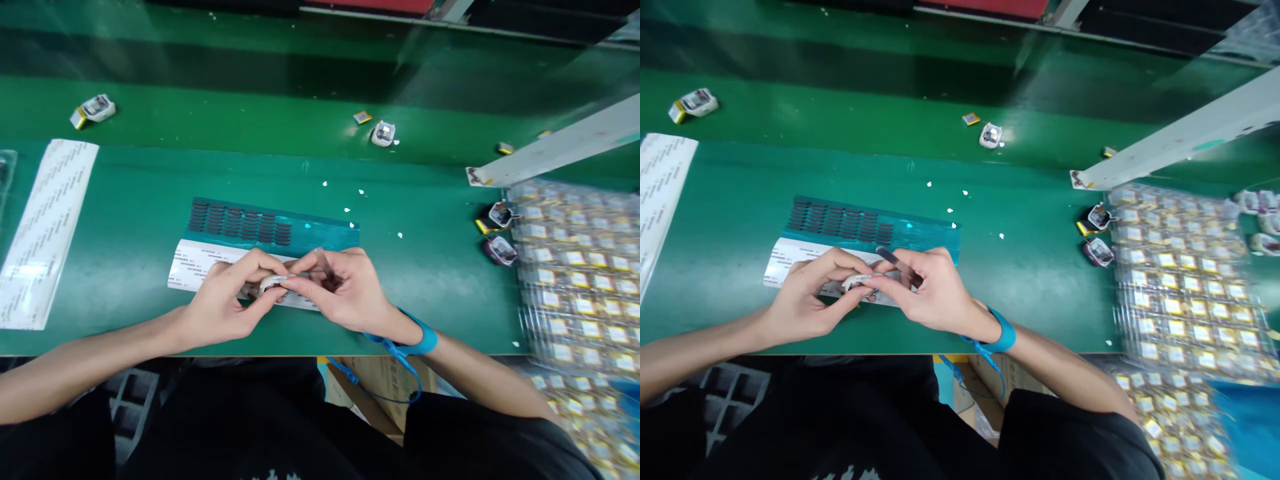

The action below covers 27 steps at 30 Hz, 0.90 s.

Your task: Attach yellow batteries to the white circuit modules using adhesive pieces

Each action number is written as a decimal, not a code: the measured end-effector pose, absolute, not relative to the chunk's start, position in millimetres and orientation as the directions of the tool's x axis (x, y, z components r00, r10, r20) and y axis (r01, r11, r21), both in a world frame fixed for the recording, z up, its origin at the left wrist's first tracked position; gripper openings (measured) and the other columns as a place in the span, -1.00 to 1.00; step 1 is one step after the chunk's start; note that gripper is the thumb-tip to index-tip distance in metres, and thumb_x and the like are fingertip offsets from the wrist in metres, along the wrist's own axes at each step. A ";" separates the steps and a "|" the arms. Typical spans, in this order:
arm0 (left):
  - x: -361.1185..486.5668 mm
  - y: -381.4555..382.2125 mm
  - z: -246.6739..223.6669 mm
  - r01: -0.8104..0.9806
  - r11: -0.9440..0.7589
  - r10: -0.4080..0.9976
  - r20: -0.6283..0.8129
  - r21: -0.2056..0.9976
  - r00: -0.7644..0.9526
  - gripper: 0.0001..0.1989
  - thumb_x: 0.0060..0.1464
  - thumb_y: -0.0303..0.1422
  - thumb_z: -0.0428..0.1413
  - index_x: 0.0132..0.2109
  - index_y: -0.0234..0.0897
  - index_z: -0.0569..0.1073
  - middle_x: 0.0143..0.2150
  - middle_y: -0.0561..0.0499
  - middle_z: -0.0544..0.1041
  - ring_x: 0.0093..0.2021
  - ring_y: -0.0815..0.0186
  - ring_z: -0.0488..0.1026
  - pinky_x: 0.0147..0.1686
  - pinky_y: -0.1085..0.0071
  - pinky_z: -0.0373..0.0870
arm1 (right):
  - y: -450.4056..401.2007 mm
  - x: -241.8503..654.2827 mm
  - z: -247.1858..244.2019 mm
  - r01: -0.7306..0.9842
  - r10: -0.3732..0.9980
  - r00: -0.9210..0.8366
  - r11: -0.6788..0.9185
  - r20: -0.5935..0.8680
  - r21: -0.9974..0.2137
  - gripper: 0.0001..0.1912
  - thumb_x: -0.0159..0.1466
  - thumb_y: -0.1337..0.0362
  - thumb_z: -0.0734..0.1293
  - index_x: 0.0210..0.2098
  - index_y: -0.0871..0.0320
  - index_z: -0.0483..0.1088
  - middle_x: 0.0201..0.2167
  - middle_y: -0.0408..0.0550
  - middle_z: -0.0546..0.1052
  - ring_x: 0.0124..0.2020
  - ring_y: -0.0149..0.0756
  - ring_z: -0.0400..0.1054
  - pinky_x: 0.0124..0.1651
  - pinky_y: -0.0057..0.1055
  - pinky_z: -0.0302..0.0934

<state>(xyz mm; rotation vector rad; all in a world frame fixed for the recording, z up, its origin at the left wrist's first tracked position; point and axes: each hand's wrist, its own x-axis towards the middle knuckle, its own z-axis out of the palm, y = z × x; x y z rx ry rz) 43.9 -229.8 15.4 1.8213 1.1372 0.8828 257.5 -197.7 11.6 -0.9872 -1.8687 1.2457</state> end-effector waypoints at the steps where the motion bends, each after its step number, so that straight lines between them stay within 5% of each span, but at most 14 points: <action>1: 43.6 -229.7 14.9 0.387 -0.303 0.920 0.161 0.871 0.357 -0.90 0.29 -0.42 0.18 -0.05 -0.24 0.47 -0.23 0.00 0.74 -0.32 0.32 0.70 -0.34 0.52 0.54 | -196.9 258.3 12.6 0.220 0.865 -0.488 0.251 0.116 -0.943 -0.53 0.40 -0.11 0.45 -0.40 0.17 0.55 -0.70 -0.28 0.33 -0.67 -0.49 0.04 -0.61 -0.45 -0.03; 4: 42.0 -228.0 11.0 0.388 -0.375 0.893 0.215 0.842 0.396 -0.92 0.34 -0.42 0.16 -0.04 -0.24 0.50 -0.17 -0.03 0.74 -0.25 0.31 0.71 -0.24 0.49 0.60 | -188.3 263.8 14.5 0.183 0.836 -0.534 0.264 0.130 -0.947 -0.53 0.47 -0.06 0.39 -0.40 0.16 0.56 -0.71 -0.29 0.33 -0.70 -0.49 0.11 -0.61 -0.46 0.02; 8: 39.3 -223.1 1.8 0.343 -0.644 0.705 0.356 0.684 0.614 -0.82 0.40 -0.42 0.09 0.07 -0.26 0.52 0.02 -0.17 0.70 0.10 0.13 0.66 0.07 0.22 0.62 | -166.1 275.6 13.6 0.026 0.875 -0.409 0.295 0.260 -0.955 -0.45 0.57 -0.04 0.22 -0.41 0.13 0.53 -0.49 -0.11 0.55 -0.57 -0.39 0.37 -0.58 -0.44 0.18; 13: 39.0 -219.6 -5.3 0.427 -0.730 0.633 0.293 0.533 0.717 -0.76 0.43 -0.46 -0.01 0.14 -0.34 0.47 0.10 -0.26 0.66 0.13 0.06 0.64 0.06 0.14 0.61 | -150.9 291.4 19.4 0.326 0.896 -0.158 0.445 0.416 -0.834 -0.23 0.56 -0.23 0.08 -0.53 0.09 0.51 -0.67 -0.13 0.32 -0.62 -0.33 0.32 -0.53 -0.36 0.29; 16: 39.9 -219.5 -6.9 0.439 -0.712 0.650 0.280 0.548 0.706 -0.73 0.42 -0.49 -0.01 0.18 -0.31 0.43 0.13 -0.21 0.65 0.13 0.09 0.63 0.06 0.16 0.59 | -161.4 304.8 23.2 0.327 0.943 -0.186 0.324 0.275 -0.888 -0.27 0.54 -0.23 0.13 -0.47 0.11 0.58 -0.60 -0.08 0.51 -0.62 -0.32 0.42 -0.56 -0.37 0.38; 19: 41.6 -219.5 -8.2 0.443 -0.704 0.656 0.269 0.555 0.706 -0.69 0.40 -0.52 -0.03 0.19 -0.29 0.43 0.14 -0.18 0.65 0.14 0.13 0.61 0.07 0.21 0.55 | -183.9 321.9 15.9 0.193 0.972 -0.219 0.131 0.087 -0.972 -0.58 0.49 -0.05 0.37 -0.26 0.14 0.66 -0.41 -0.02 0.68 -0.54 -0.29 0.55 -0.53 -0.42 0.48; 23: 43.5 -217.9 -9.3 0.457 -0.721 0.652 0.287 0.521 0.702 -0.73 0.40 -0.51 -0.04 0.13 -0.32 0.47 0.10 -0.21 0.65 0.15 0.13 0.59 0.08 0.23 0.50 | -214.5 338.6 -1.9 0.073 0.988 -0.147 -0.025 -0.036 -0.997 -0.75 0.47 0.10 0.43 -0.17 0.14 0.65 -0.35 0.01 0.72 -0.48 -0.27 0.63 -0.50 -0.50 0.53; 27: 44.5 -216.3 -9.3 0.465 -0.747 0.639 0.321 0.475 0.699 -0.75 0.43 -0.50 -0.06 0.11 -0.36 0.46 0.08 -0.20 0.66 0.14 0.13 0.59 0.05 0.25 0.46 | -229.0 337.1 -5.7 0.125 0.991 -0.093 -0.085 -0.097 -0.989 -0.72 0.46 0.09 0.44 -0.20 0.18 0.65 -0.35 0.05 0.72 -0.47 -0.24 0.64 -0.41 -0.46 0.59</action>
